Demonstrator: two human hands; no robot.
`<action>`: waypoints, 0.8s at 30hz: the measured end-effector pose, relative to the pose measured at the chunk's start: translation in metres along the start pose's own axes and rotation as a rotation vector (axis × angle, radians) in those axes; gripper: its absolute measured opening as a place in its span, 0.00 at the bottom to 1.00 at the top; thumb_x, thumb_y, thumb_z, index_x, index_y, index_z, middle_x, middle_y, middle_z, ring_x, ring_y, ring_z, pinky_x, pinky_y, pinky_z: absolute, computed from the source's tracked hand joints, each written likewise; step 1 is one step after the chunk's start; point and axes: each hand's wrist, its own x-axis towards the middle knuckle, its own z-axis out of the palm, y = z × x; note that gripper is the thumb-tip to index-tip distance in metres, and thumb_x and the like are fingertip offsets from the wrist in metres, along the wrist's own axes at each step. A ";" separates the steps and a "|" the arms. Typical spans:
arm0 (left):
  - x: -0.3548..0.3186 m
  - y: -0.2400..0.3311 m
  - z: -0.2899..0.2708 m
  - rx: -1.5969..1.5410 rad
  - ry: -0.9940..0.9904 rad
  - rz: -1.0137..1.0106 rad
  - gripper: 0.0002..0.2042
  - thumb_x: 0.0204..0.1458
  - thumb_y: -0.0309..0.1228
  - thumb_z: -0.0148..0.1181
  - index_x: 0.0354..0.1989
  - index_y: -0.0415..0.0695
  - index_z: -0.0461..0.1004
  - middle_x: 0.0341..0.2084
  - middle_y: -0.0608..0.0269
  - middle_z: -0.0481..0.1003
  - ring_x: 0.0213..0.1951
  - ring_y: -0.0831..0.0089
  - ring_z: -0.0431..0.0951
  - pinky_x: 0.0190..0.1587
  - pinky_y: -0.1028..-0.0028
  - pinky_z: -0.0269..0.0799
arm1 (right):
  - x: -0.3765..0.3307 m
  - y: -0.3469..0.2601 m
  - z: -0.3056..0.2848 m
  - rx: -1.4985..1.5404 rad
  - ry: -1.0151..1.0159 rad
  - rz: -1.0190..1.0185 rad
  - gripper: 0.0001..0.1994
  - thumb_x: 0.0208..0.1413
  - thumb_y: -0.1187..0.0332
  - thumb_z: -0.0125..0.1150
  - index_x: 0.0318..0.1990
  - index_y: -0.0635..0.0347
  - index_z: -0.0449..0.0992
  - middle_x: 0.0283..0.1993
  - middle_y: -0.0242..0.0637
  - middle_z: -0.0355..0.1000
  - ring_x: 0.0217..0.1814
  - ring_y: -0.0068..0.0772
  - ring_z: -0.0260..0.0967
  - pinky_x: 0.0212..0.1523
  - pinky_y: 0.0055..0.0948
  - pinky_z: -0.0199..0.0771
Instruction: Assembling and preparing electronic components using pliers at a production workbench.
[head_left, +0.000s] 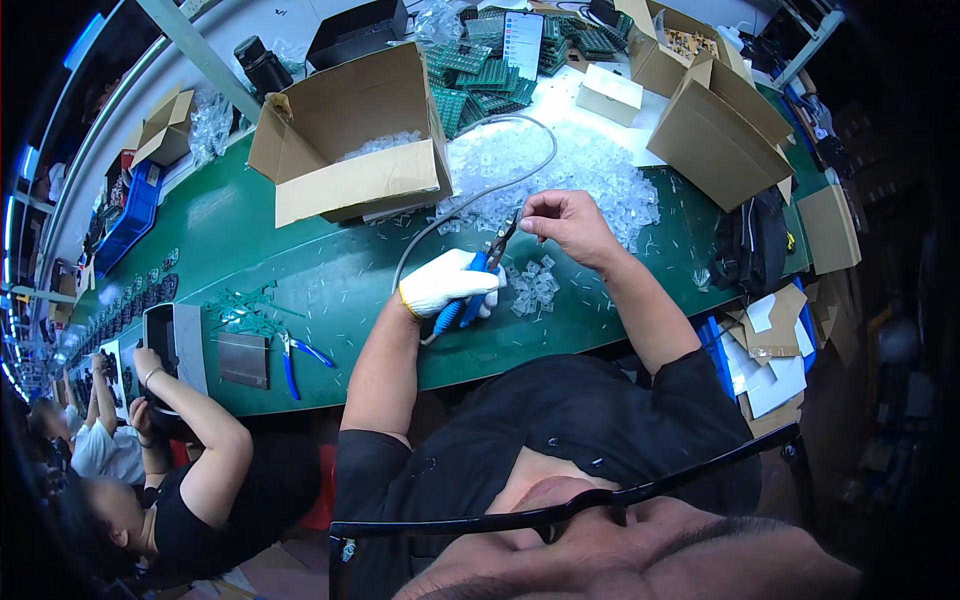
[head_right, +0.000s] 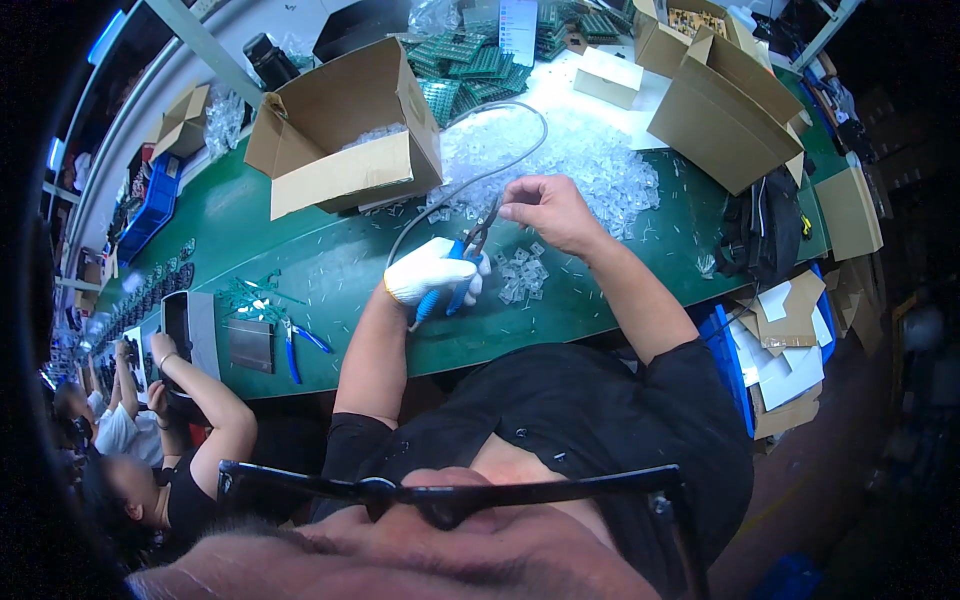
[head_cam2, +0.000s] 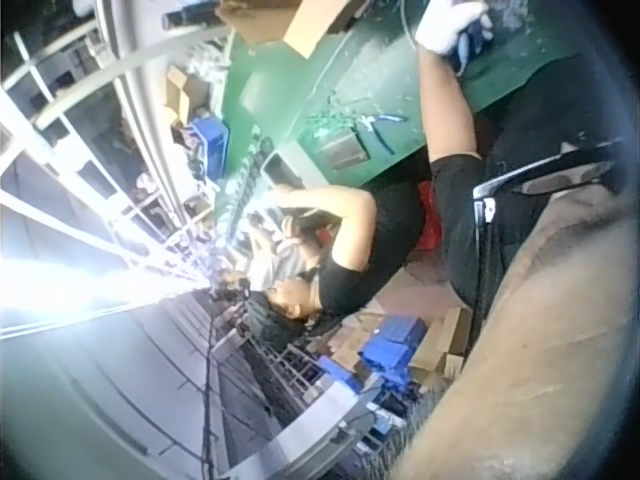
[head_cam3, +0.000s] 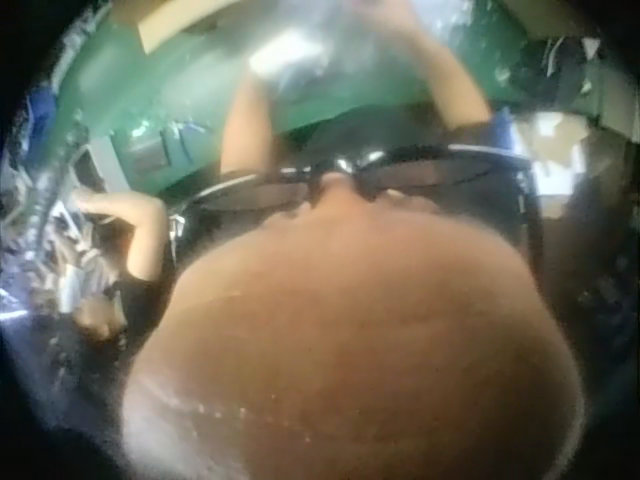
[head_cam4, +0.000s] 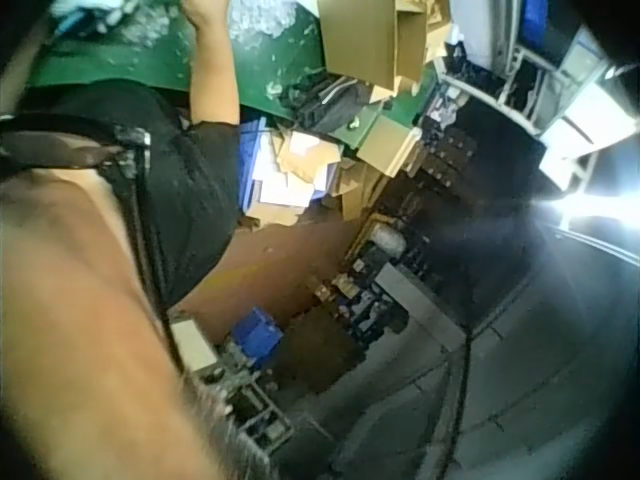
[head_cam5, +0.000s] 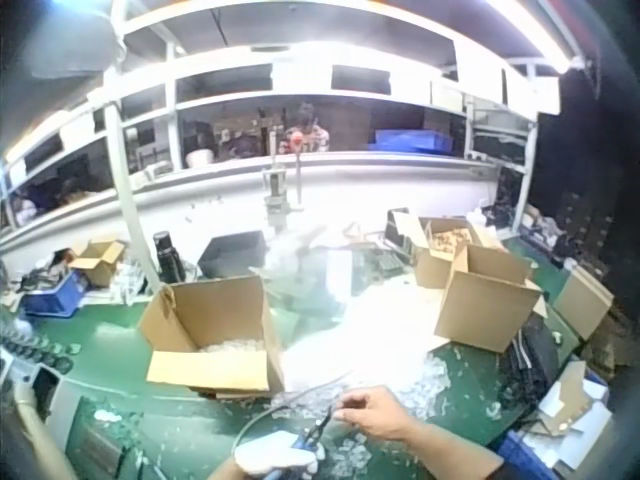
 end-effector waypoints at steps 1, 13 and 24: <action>0.000 0.002 0.001 0.046 0.008 0.004 0.19 0.59 0.40 0.74 0.51 0.39 0.82 0.33 0.61 0.83 0.34 0.70 0.85 0.41 0.69 0.82 | 0.000 -0.001 -0.003 -0.051 -0.017 0.000 0.06 0.61 0.73 0.76 0.43 0.64 0.87 0.36 0.27 0.82 0.37 0.18 0.75 0.41 0.25 0.78; 0.004 -0.003 0.005 -0.052 0.067 0.027 0.15 0.60 0.37 0.74 0.46 0.37 0.81 0.29 0.61 0.80 0.30 0.71 0.81 0.36 0.67 0.81 | -0.012 0.010 -0.009 0.000 0.037 0.071 0.06 0.60 0.74 0.75 0.43 0.65 0.87 0.38 0.28 0.84 0.39 0.20 0.78 0.44 0.27 0.79; 0.004 -0.004 -0.003 -0.039 0.037 0.031 0.18 0.57 0.38 0.74 0.48 0.37 0.81 0.31 0.59 0.82 0.34 0.66 0.83 0.42 0.67 0.81 | -0.058 0.018 0.002 -0.570 0.145 -0.156 0.11 0.58 0.70 0.75 0.47 0.63 0.86 0.44 0.46 0.83 0.42 0.45 0.84 0.46 0.39 0.83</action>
